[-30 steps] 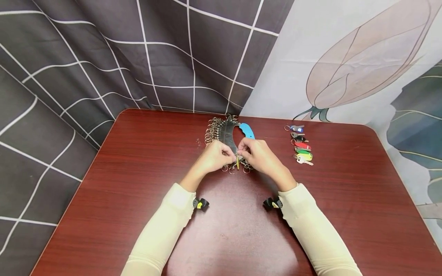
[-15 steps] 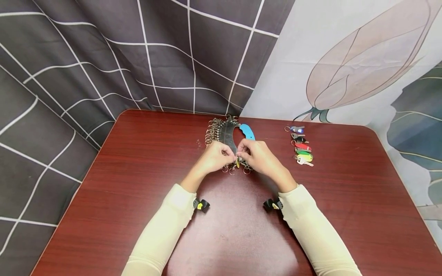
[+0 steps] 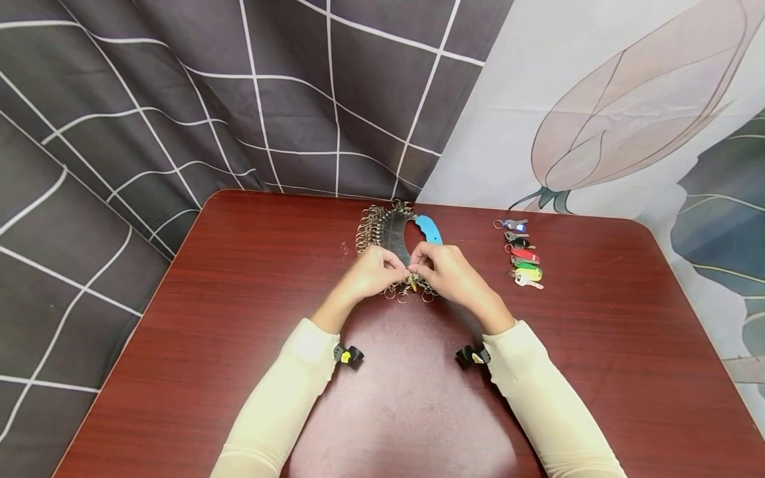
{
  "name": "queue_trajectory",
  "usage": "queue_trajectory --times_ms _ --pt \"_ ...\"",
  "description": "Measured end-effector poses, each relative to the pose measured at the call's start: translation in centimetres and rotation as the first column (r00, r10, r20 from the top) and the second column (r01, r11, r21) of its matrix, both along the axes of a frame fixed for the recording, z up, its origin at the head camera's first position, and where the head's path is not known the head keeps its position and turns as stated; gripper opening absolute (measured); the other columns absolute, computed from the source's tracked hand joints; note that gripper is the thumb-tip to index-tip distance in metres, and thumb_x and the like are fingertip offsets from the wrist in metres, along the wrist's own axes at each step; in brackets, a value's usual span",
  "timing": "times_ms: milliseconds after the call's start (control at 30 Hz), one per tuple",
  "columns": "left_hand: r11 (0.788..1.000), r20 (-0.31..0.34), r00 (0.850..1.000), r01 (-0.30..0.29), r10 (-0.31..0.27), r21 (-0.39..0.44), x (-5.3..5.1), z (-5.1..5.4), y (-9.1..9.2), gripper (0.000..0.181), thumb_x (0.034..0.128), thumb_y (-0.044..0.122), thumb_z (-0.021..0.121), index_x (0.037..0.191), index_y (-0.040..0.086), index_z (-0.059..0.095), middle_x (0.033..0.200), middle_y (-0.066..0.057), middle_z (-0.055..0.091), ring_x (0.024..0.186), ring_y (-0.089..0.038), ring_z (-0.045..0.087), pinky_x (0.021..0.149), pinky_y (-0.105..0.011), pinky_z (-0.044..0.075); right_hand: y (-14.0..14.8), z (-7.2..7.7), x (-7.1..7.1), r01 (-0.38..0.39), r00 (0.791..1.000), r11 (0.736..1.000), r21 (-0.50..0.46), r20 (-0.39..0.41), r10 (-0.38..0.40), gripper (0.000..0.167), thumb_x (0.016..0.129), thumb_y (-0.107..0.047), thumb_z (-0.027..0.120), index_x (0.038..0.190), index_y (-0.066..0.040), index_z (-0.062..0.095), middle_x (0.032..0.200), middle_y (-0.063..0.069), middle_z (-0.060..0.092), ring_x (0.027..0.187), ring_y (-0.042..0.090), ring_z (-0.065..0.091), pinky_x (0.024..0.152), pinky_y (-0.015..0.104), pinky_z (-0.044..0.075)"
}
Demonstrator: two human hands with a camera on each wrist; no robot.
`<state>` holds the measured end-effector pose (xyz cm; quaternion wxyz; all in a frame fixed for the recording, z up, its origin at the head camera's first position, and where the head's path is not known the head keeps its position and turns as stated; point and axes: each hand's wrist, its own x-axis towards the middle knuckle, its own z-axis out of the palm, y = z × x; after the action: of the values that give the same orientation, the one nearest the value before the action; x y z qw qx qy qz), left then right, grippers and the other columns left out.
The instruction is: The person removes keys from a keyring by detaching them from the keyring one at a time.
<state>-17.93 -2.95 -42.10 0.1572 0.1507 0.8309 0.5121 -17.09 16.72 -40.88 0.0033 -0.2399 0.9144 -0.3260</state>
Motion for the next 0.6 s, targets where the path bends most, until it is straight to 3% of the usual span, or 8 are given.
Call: queue_trajectory --times_ms 133,300,600 --pt "0.999 0.011 1.0 0.024 -0.025 0.042 -0.02 -0.11 -0.06 0.01 0.0892 0.007 0.073 0.09 -0.002 0.078 0.08 -0.01 0.075 0.067 -0.009 0.058 0.062 -0.022 0.048 -0.03 0.05 0.06 0.022 1.0 1.0 0.004 -0.007 -0.022 0.009 0.094 -0.01 0.074 0.089 -0.009 0.066 0.077 0.001 0.068 0.07 0.012 0.061 0.066 0.029 0.051" --pt "0.996 -0.021 0.999 0.048 -0.046 0.069 -0.2 -0.45 -0.21 0.007 0.0879 0.003 0.074 0.088 -0.002 0.078 0.08 -0.011 0.077 0.065 -0.008 0.059 0.06 -0.021 0.048 -0.04 0.0 0.06 0.038 0.999 0.999 0.007 -0.011 -0.038 0.01 0.094 -0.01 0.074 0.088 -0.009 0.066 0.077 0.002 0.068 0.07 0.013 0.062 0.067 0.03 0.052" --pt "0.999 -0.021 1.0 0.022 -0.021 0.049 -0.06 -0.2 -0.25 0.008 0.0866 0.007 0.075 0.087 0.0 0.08 0.079 -0.009 0.077 0.064 -0.007 0.058 0.058 -0.021 0.046 0.01 -0.04 0.07 -0.014 1.0 1.0 -0.009 -0.019 0.013 0.009 0.094 -0.011 0.075 0.089 -0.009 0.067 0.077 0.001 0.068 0.07 0.011 0.06 0.066 0.028 0.051"
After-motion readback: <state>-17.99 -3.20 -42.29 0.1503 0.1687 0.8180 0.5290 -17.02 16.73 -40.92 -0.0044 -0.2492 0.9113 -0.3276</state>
